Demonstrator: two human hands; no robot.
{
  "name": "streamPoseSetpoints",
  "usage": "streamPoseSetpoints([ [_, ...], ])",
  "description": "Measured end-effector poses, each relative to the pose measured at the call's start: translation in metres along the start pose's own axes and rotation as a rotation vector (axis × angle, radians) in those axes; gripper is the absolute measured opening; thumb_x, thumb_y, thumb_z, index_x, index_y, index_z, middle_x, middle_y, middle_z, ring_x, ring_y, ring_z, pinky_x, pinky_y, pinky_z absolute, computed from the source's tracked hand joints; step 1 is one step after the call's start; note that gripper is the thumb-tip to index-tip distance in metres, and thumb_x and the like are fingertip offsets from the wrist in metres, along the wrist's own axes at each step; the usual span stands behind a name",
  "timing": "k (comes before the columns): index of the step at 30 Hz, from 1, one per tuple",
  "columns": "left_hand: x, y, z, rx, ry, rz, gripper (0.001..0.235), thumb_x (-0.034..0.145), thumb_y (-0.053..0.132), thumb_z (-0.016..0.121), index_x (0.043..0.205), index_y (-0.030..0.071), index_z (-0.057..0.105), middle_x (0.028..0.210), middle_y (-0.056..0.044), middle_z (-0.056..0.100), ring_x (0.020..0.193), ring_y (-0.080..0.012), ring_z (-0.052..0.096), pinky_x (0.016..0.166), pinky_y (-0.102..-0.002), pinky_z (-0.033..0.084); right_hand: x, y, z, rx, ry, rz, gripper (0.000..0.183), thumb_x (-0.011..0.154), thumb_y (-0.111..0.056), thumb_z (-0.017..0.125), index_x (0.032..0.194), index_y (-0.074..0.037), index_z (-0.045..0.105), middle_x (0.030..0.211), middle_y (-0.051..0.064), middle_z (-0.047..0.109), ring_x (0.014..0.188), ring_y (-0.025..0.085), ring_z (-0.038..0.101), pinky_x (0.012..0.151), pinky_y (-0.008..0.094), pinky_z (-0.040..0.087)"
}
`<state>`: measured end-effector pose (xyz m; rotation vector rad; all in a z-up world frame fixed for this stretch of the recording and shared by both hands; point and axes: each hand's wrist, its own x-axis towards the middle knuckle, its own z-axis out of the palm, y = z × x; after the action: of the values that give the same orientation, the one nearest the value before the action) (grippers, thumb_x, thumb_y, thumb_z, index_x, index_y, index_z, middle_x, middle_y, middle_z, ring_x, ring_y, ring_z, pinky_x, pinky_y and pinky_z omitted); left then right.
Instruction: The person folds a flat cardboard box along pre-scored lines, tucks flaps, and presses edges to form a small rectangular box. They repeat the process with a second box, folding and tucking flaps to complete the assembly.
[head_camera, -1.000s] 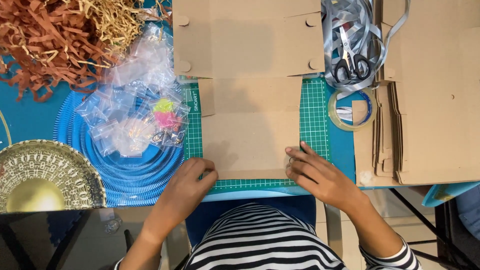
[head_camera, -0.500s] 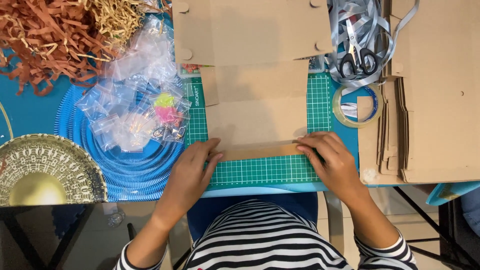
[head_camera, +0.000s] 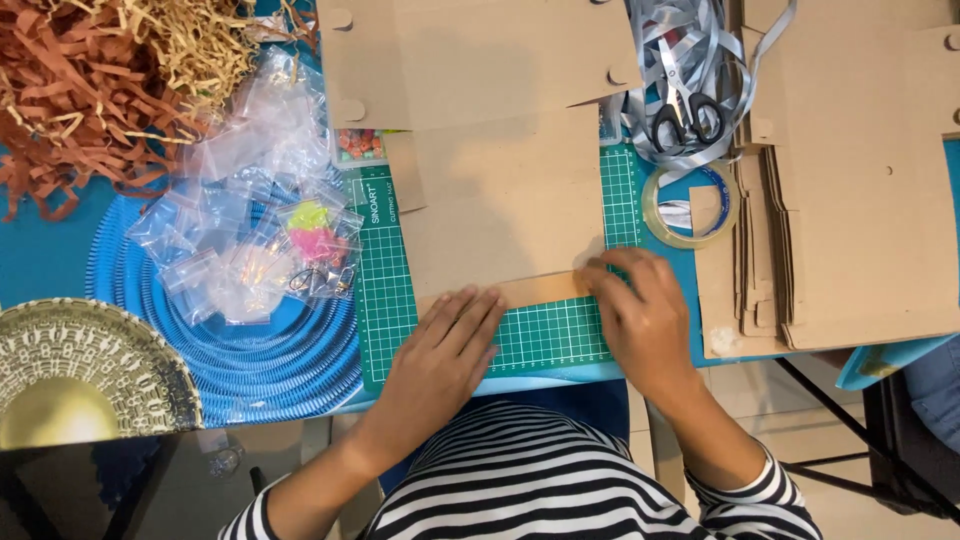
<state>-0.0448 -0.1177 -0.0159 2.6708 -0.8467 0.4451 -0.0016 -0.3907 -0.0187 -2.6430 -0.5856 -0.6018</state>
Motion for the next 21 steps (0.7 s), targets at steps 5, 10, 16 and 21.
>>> streamPoseSetpoints([
  [5,-0.009,0.018,0.009,0.107,-0.234,-0.044,0.094,0.108,0.074,0.037,0.170,0.004,0.034,0.178,-0.012,0.036,0.165,-0.0312,0.031,0.136,-0.048,0.023,-0.022,-0.057,0.015,0.093,-0.270,-0.125,0.055,0.103,-0.016,0.061,0.155,0.002,0.051,0.159,0.021,0.054,0.151,0.035,0.049,0.133,0.049,0.036],
  [10,-0.013,0.022,0.013,0.139,-0.292,-0.068,0.105,0.104,0.082,0.029,0.173,0.003,0.023,0.182,-0.015,0.023,0.169,-0.0345,0.019,0.137,-0.050,0.016,-0.034,-0.053,0.005,-0.090,-0.448,-0.136,0.089,0.110,-0.067,0.037,0.171,-0.002,0.030,0.180,0.016,0.029,0.168,0.028,0.025,0.138,0.043,0.017],
  [16,-0.010,0.026,0.012,0.202,-0.306,-0.079,0.120,0.096,0.093,0.030,0.174,0.002,0.019,0.182,-0.015,0.021,0.168,-0.0358,0.020,0.137,-0.052,0.017,-0.041,-0.039,-0.015,-0.231,-0.420,-0.006,0.081,0.113,-0.060,0.034,0.172,-0.006,0.031,0.180,0.010,0.034,0.167,0.022,0.029,0.138,0.046,0.015],
  [21,0.005,0.040,0.014,0.223,-0.256,-0.080,0.133,0.087,0.101,0.022,0.170,-0.002,0.032,0.177,-0.020,0.034,0.164,-0.0385,0.030,0.135,-0.052,0.023,-0.036,-0.047,-0.003,-0.171,-0.416,-0.036,0.075,0.114,-0.050,0.042,0.171,-0.002,0.032,0.180,0.014,0.032,0.167,0.026,0.028,0.139,0.042,0.019],
])
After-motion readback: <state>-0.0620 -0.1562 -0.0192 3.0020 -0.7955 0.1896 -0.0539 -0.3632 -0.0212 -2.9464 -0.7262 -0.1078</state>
